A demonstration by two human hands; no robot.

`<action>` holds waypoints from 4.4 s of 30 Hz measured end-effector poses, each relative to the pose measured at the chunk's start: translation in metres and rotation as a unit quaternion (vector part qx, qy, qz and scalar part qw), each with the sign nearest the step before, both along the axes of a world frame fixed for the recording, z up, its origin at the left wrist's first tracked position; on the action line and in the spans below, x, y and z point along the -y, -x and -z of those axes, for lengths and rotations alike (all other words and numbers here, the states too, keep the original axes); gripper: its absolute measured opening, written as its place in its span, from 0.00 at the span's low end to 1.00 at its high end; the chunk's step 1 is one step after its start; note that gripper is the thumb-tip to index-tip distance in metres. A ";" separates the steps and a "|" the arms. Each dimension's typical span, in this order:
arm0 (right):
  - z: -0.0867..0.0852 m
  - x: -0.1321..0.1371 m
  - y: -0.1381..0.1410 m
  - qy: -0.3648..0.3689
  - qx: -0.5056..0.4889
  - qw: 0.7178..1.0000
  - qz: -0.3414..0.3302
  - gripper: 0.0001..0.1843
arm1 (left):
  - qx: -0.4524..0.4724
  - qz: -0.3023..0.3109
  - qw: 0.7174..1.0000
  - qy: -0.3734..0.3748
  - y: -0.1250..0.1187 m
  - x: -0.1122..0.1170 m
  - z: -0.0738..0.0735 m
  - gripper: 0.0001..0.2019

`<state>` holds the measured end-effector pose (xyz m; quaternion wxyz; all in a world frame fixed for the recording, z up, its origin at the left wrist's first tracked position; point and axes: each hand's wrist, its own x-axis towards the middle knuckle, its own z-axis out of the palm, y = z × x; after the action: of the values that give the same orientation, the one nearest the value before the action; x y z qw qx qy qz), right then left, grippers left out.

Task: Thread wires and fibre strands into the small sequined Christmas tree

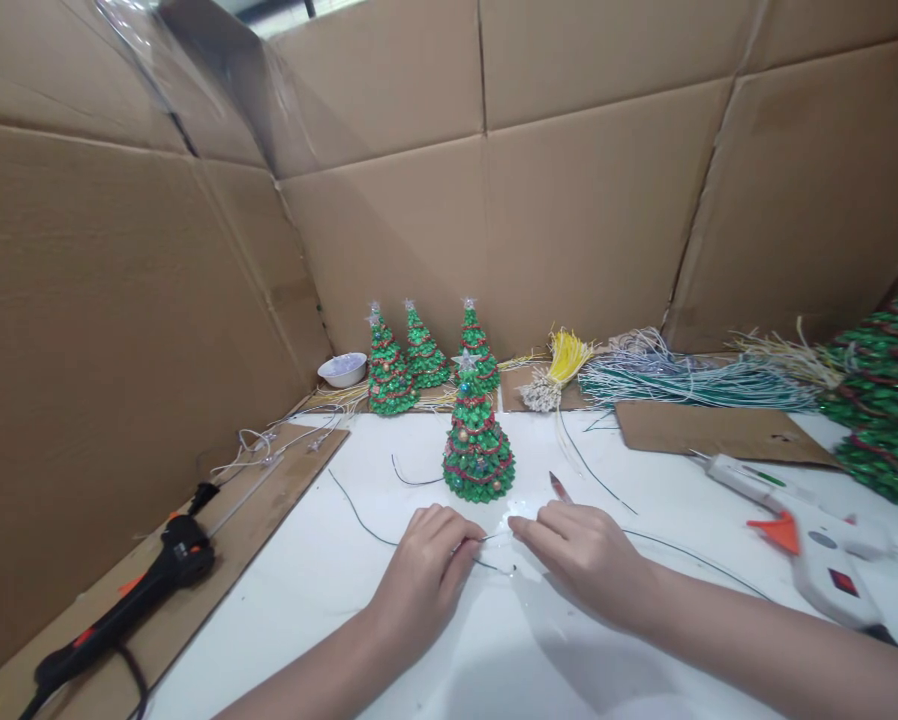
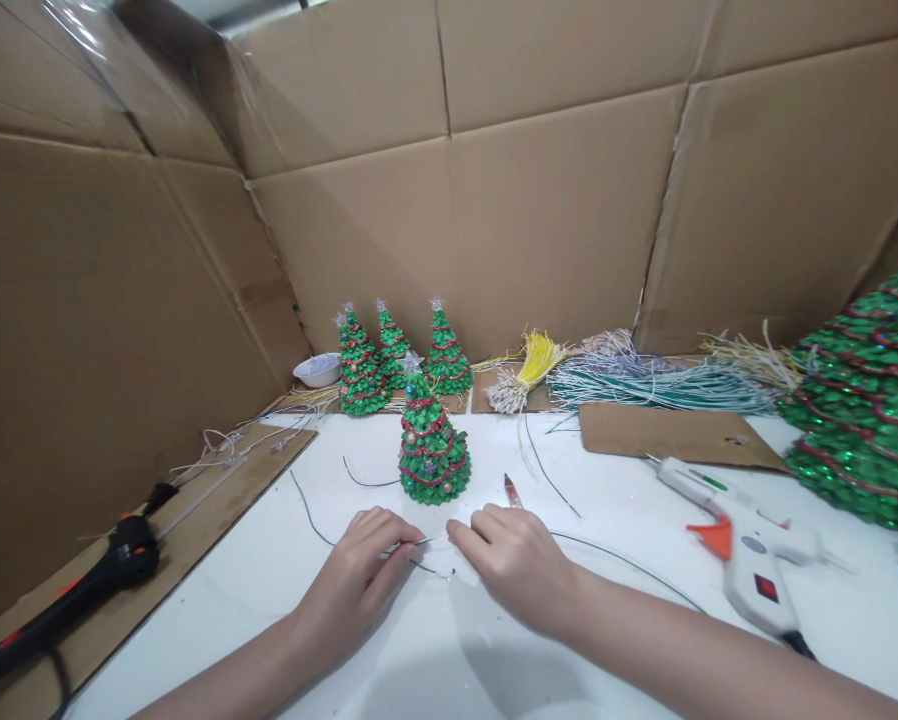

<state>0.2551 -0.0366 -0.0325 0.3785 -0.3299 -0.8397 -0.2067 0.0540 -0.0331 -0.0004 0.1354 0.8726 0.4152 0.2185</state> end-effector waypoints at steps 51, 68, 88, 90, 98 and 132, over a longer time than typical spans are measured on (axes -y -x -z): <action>0.008 -0.004 0.002 0.030 -0.012 0.999 0.008 0.13 | 0.002 0.012 0.999 -0.048 0.001 0.000 0.002 0.06; 0.009 -0.004 0.002 0.049 -0.028 0.998 -0.001 0.16 | 0.183 -0.325 0.893 -0.253 0.025 -0.195 -0.060 0.25; 0.015 -0.017 0.008 0.017 -0.063 0.998 -0.008 0.14 | 0.334 -0.541 0.733 -0.242 -0.010 -0.290 -0.065 0.13; 0.015 -0.018 0.008 0.017 -0.060 0.998 -0.006 0.14 | 0.328 -0.543 0.732 -0.249 -0.010 -0.289 -0.063 0.13; 0.013 -0.016 0.009 0.030 -0.070 0.997 -0.002 0.14 | 0.306 -0.538 0.736 -0.276 -0.008 -0.287 -0.058 0.14; 0.007 -0.011 0.007 0.049 -0.082 0.995 0.005 0.16 | 0.390 -0.431 0.778 -0.239 0.027 -0.288 -0.089 0.20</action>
<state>0.2477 -0.0251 -0.0399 0.4285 -0.3682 -0.8133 -0.1392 0.0270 0.2550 0.0890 -0.0350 0.4465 0.5942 0.6681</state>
